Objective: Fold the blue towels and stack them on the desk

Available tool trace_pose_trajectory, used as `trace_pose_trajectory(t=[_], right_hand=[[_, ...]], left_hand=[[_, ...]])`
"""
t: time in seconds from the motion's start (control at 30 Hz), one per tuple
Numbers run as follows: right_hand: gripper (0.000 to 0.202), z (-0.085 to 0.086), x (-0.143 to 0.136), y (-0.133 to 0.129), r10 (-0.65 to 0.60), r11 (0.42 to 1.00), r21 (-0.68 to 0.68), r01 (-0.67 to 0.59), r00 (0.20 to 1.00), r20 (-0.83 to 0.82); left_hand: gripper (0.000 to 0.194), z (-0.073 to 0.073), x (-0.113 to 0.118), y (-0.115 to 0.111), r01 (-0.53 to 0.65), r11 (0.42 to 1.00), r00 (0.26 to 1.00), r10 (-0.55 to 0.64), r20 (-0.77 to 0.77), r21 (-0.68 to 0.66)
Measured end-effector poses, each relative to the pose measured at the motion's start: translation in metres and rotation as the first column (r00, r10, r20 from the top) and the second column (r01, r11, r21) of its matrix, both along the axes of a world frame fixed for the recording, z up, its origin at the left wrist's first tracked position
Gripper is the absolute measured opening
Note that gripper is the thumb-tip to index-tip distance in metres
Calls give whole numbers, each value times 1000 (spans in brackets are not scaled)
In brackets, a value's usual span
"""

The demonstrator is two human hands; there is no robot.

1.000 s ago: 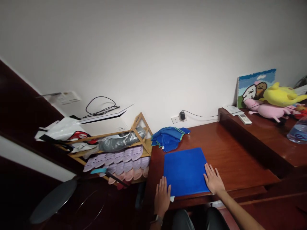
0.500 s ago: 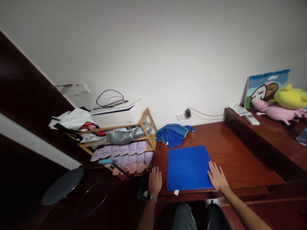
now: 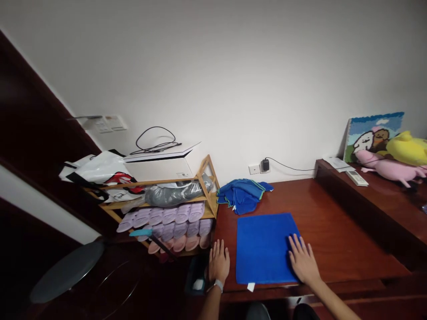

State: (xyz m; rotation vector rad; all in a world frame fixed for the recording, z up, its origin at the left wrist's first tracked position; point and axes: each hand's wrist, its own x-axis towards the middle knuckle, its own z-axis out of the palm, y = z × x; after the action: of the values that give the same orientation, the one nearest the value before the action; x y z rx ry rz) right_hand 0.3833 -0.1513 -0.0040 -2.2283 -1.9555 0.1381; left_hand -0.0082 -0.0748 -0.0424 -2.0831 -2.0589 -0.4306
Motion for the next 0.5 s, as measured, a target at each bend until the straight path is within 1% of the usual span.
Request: trace_pose_trajectory(t=[0.07,0.13,0.2,0.23,0.27,0.33,0.43,0.5], right_hand=[[62,10,-41,4,31,999,18,-30,998,-46],[61,16,-77,7,74,997,5,-73,992,-102],[63,16,-97,7,102,994,-17,-106,984,-148],[65,14,-98,6,108,993,-24,-113,981,-162],[66,11,-94,4,109,993,-24,-115,979,-169],[67,4,-71,-1,104,994,-3,-106,980,-167],[64,-6,-16,-7,55,998,24,-52,989,-139],[64,-9,22,-6,21,999,29,-18,992,-126]], left_hand=[[56,-1,-1,1,7,1000,1000,-7,14,2],[56,-2,-2,1,13,1000,1000,-13,25,11],[56,-4,-3,2,13,1000,999,-14,29,23],[56,-4,-4,2,11,1000,1000,-11,27,26],[56,-4,-5,3,8,1000,1000,-9,21,27],[56,-4,-6,3,2,1000,1000,-2,-1,27],[56,-3,-6,3,3,1000,1000,-2,-22,26],[56,-2,-6,3,3,1000,1000,-2,-12,23]])
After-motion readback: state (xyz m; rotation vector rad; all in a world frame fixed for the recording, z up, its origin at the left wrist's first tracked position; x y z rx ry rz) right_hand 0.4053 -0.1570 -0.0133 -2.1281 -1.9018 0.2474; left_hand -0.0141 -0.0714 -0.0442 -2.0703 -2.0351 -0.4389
